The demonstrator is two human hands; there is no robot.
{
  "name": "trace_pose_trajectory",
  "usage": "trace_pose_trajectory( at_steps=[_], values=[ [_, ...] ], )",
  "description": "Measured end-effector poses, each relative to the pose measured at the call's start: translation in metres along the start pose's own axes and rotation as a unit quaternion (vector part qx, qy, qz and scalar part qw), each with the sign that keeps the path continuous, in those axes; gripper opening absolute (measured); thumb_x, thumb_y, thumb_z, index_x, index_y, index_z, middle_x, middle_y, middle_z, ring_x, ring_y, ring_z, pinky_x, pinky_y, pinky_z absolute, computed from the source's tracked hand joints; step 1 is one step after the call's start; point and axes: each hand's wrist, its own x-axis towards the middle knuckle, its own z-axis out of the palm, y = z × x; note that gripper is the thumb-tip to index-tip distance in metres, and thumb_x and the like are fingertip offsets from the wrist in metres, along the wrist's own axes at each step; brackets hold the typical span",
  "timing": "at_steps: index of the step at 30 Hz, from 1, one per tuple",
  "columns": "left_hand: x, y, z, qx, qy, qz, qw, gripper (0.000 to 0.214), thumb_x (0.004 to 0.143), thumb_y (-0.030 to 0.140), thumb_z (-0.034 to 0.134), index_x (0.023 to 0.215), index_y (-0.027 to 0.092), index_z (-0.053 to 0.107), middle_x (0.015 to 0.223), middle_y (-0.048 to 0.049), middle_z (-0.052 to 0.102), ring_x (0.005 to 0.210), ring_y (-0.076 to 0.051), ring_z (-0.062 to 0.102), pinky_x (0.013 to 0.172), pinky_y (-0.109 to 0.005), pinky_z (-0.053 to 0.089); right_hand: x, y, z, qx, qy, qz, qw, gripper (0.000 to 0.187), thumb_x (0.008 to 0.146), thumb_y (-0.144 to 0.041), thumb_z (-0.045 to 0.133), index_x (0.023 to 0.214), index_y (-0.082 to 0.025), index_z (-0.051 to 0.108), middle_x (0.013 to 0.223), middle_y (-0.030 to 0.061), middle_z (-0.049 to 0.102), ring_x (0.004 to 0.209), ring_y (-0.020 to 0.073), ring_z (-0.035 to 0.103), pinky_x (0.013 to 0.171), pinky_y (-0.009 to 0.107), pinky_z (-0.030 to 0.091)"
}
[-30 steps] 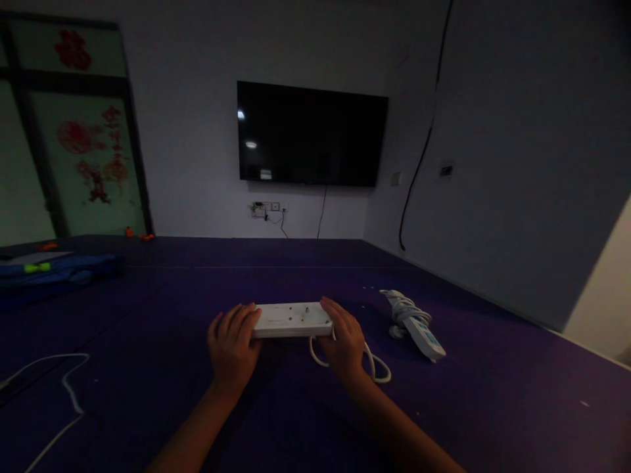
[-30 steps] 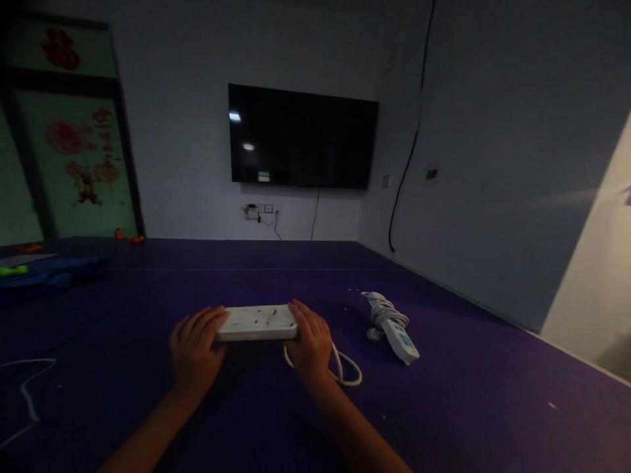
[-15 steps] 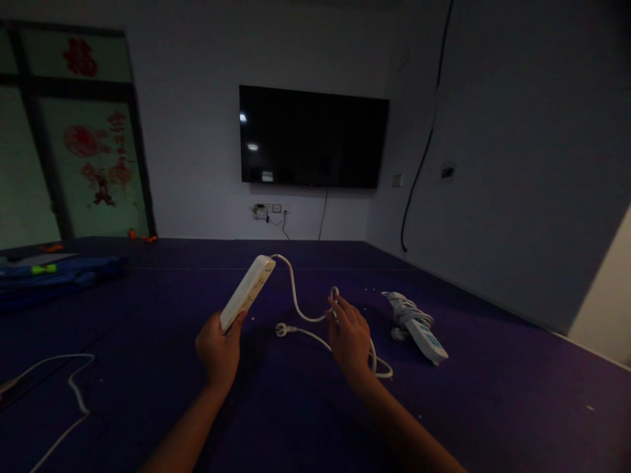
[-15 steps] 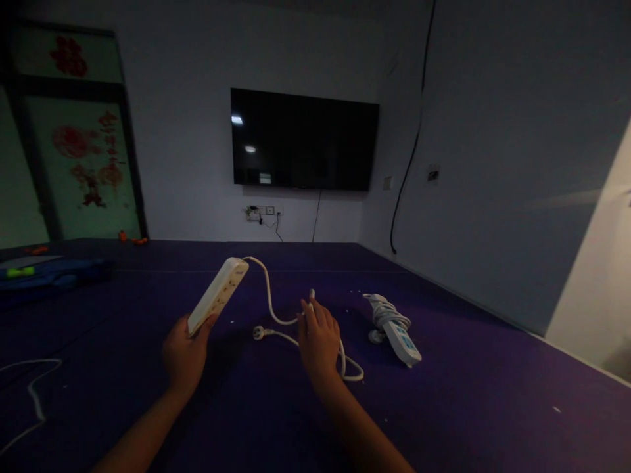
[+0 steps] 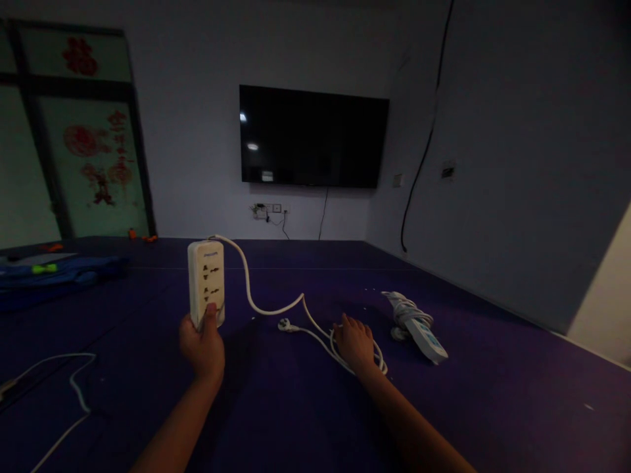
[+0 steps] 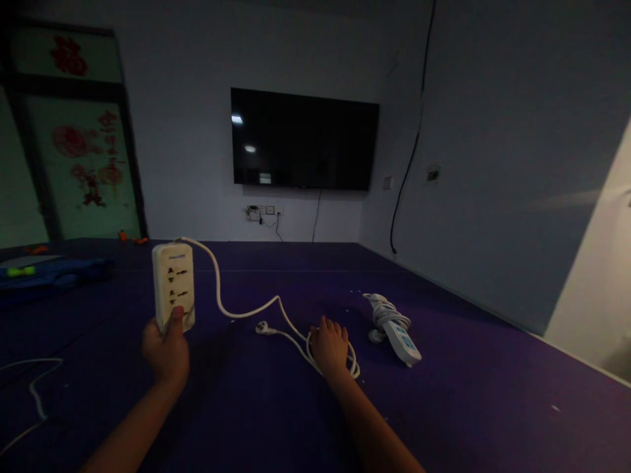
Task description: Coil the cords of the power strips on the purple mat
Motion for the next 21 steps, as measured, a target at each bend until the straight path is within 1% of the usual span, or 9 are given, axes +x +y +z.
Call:
trace_pose_trajectory(
  at_steps=[3,7,9,10,13,15,16,18,21],
  values=[
    [-0.006,0.0,0.006,-0.096,-0.077,-0.057,0.991,0.047,0.068,0.058,0.06,0.086,0.015,0.062,0.077,-0.0046,0.063,0.072,-0.021,0.06,0.064,-0.031,0.047,0.002,0.006,0.008,0.019,-0.038,0.007,0.999,0.046,0.093,-0.036,0.031,0.125,-0.011,0.052,0.123,0.0161,0.057,0.117,0.0289,0.049,0.099,0.045,0.029],
    [-0.018,-0.001,0.014,-0.187,-0.176,-0.121,0.959,0.05,0.065,0.059,0.063,0.087,0.014,0.063,0.078,-0.0044,0.066,0.071,-0.019,0.061,0.064,-0.029,0.048,0.006,0.011,0.01,0.031,-0.043,-0.003,0.999,0.046,0.093,-0.035,0.029,0.123,-0.01,0.054,0.124,0.0162,0.057,0.118,0.0281,0.049,0.098,0.044,0.033],
    [-0.023,0.001,0.015,-0.197,-0.208,-0.134,0.949,0.051,0.066,0.058,0.064,0.09,0.014,0.063,0.082,-0.0054,0.067,0.073,-0.019,0.062,0.066,-0.03,0.049,0.008,0.011,0.008,0.036,-0.021,0.002,0.999,0.046,0.094,-0.034,0.028,0.124,-0.009,0.053,0.124,0.0174,0.056,0.12,0.0281,0.048,0.098,0.043,0.033],
    [-0.025,0.002,0.014,-0.191,-0.218,-0.131,0.948,0.051,0.066,0.058,0.064,0.091,0.014,0.063,0.083,-0.0059,0.067,0.075,-0.02,0.063,0.068,-0.031,0.049,0.009,0.01,0.005,0.044,0.01,0.003,0.999,0.046,0.094,-0.033,0.027,0.124,-0.008,0.052,0.125,0.0183,0.055,0.121,0.0283,0.047,0.098,0.043,0.033],
    [-0.03,0.006,0.009,-0.144,-0.237,-0.085,0.957,0.05,0.067,0.057,0.064,0.091,0.014,0.062,0.084,-0.007,0.067,0.079,-0.023,0.063,0.071,-0.033,0.049,0.007,0.002,-0.007,0.092,0.173,-0.03,0.98,0.047,0.094,-0.031,0.026,0.128,-0.007,0.047,0.129,0.019,0.051,0.125,0.0282,0.041,0.1,0.045,0.032],
    [-0.031,0.007,0.006,-0.11,-0.247,-0.036,0.962,0.048,0.068,0.056,0.063,0.091,0.014,0.062,0.084,-0.0075,0.067,0.081,-0.024,0.063,0.072,-0.034,0.049,0.002,-0.007,-0.017,0.125,0.26,-0.098,0.952,0.045,0.093,-0.03,0.027,0.13,-0.01,0.044,0.132,0.0162,0.049,0.127,0.0262,0.039,0.101,0.046,0.032],
    [-0.031,0.007,0.005,-0.095,-0.248,-0.01,0.964,0.047,0.069,0.056,0.062,0.092,0.014,0.062,0.085,-0.0079,0.067,0.082,-0.024,0.062,0.073,-0.035,0.049,-0.002,-0.012,-0.022,0.136,0.28,-0.141,0.94,0.044,0.093,-0.03,0.029,0.131,-0.013,0.043,0.132,0.0139,0.05,0.126,0.0249,0.04,0.101,0.046,0.032],
    [-0.032,0.007,0.003,-0.066,-0.247,0.04,0.966,0.047,0.071,0.057,0.06,0.092,0.015,0.061,0.086,-0.0081,0.066,0.082,-0.025,0.062,0.073,-0.035,0.049,-0.011,-0.023,-0.03,0.146,0.285,-0.211,0.924,0.042,0.092,-0.031,0.033,0.131,-0.018,0.043,0.131,0.0103,0.052,0.125,0.0233,0.041,0.101,0.047,0.032],
    [-0.033,0.006,0.001,-0.024,-0.241,0.11,0.964,0.045,0.073,0.057,0.058,0.091,0.015,0.06,0.083,-0.0071,0.063,0.079,-0.024,0.06,0.072,-0.035,0.049,-0.024,-0.037,-0.039,0.142,0.279,-0.228,0.922,0.042,0.09,-0.035,0.04,0.129,-0.019,0.045,0.126,0.0088,0.056,0.124,0.025,0.042,0.103,0.05,0.029]
  ],
)
